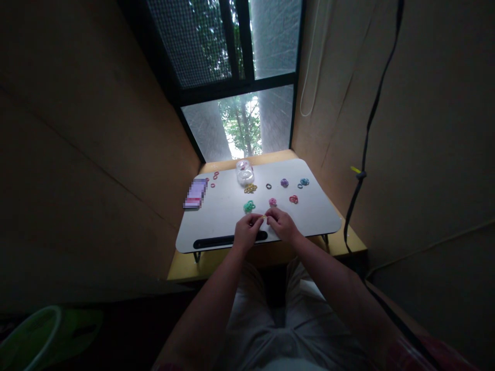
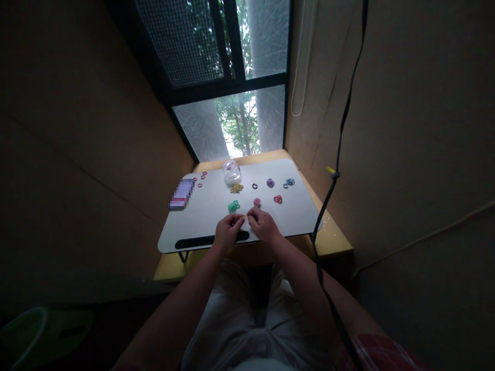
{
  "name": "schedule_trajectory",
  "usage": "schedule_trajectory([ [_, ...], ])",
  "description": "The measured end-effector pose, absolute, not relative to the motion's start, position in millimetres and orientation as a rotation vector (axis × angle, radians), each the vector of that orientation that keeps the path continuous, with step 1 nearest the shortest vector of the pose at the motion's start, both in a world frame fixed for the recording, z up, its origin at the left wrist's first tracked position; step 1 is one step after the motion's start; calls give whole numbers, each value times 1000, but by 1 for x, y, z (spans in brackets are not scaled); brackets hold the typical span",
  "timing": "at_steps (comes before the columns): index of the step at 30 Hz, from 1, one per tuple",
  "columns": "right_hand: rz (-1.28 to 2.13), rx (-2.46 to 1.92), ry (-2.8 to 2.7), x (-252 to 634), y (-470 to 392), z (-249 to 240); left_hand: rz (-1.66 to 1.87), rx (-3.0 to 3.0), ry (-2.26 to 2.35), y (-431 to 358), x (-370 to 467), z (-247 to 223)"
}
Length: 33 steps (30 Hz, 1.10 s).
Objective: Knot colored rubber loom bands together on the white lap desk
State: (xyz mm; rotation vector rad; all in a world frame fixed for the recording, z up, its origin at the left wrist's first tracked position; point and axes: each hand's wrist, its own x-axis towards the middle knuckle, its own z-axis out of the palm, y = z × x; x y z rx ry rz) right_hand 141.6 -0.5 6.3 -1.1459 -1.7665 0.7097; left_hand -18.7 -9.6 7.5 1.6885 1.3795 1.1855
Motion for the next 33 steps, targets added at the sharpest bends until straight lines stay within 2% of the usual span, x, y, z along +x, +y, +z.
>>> schedule_trajectory([
  [33,625,-1143,-1757,139,2,1,1162,1674,1367,-8,-18,1],
])
